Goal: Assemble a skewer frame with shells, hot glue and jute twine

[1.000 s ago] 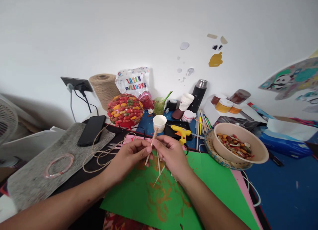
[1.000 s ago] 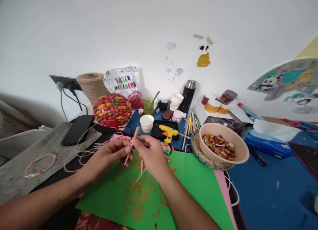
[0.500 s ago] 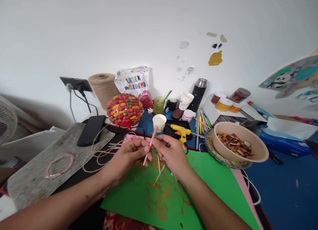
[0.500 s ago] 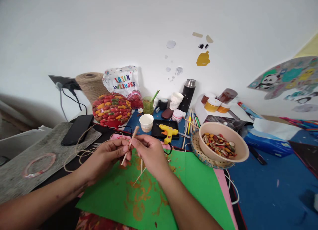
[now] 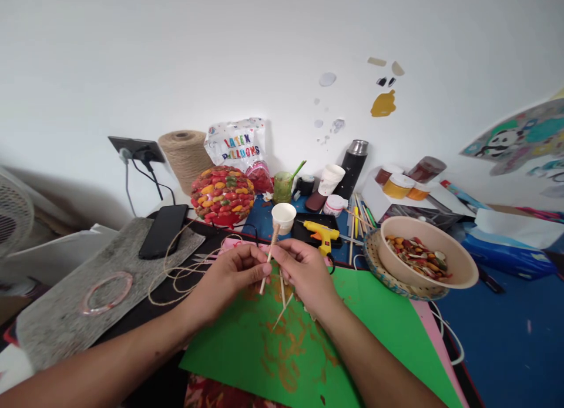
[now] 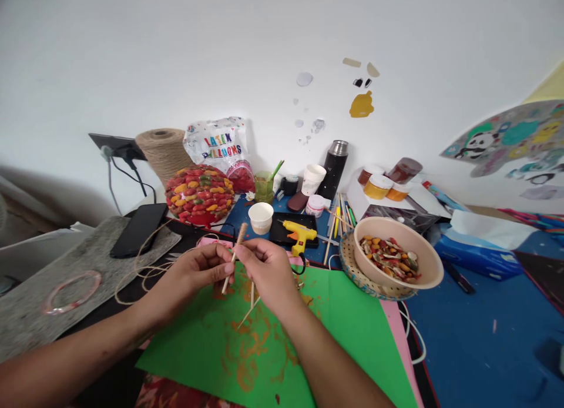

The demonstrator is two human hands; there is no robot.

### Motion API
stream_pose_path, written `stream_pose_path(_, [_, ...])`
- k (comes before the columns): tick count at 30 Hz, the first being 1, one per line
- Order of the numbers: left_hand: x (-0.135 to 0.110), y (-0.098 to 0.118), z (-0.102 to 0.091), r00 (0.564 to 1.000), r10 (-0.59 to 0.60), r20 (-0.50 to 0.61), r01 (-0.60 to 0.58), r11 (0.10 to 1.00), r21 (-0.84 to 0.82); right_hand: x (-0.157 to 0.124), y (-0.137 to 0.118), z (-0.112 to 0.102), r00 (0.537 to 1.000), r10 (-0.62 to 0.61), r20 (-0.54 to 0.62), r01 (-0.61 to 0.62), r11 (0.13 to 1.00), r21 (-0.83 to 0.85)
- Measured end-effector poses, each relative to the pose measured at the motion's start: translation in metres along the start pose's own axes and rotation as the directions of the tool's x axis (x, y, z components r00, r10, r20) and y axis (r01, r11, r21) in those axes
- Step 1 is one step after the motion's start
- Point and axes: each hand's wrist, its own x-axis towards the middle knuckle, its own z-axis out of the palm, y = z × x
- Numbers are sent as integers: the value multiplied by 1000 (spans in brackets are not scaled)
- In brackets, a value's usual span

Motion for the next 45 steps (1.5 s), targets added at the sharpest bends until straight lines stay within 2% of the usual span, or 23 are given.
stream_pose_path(7, [0,-2,-1,999,43,25,-42,998,-51,-1,-1,0,1000,9,5,-9,1000,-2])
stream_pose_path(11, [0,-5,0,999,20,50,-14,993,-117,-1,-1,0,1000,8,12,-8,1000,-8])
stream_pose_path(23, [-1,-2,0,999,14,51,-12,999,-36,0,1,0,1000,11,19,-11,1000,9])
stream_pose_path(33, [-2,-4,-1,990,-14,139,30,993,-115,0,-2,0,999,3,42,-4,1000,16])
stream_pose_path(38, [-1,-2,0,996,-15,85,22,996,-81,0,0,-1,1000,-16,10,16,1000,6])
stream_pose_path(45, [-2,-3,2,995,14,103,-5,996,-88,1,1,-1,999,-13,33,12,1000,26])
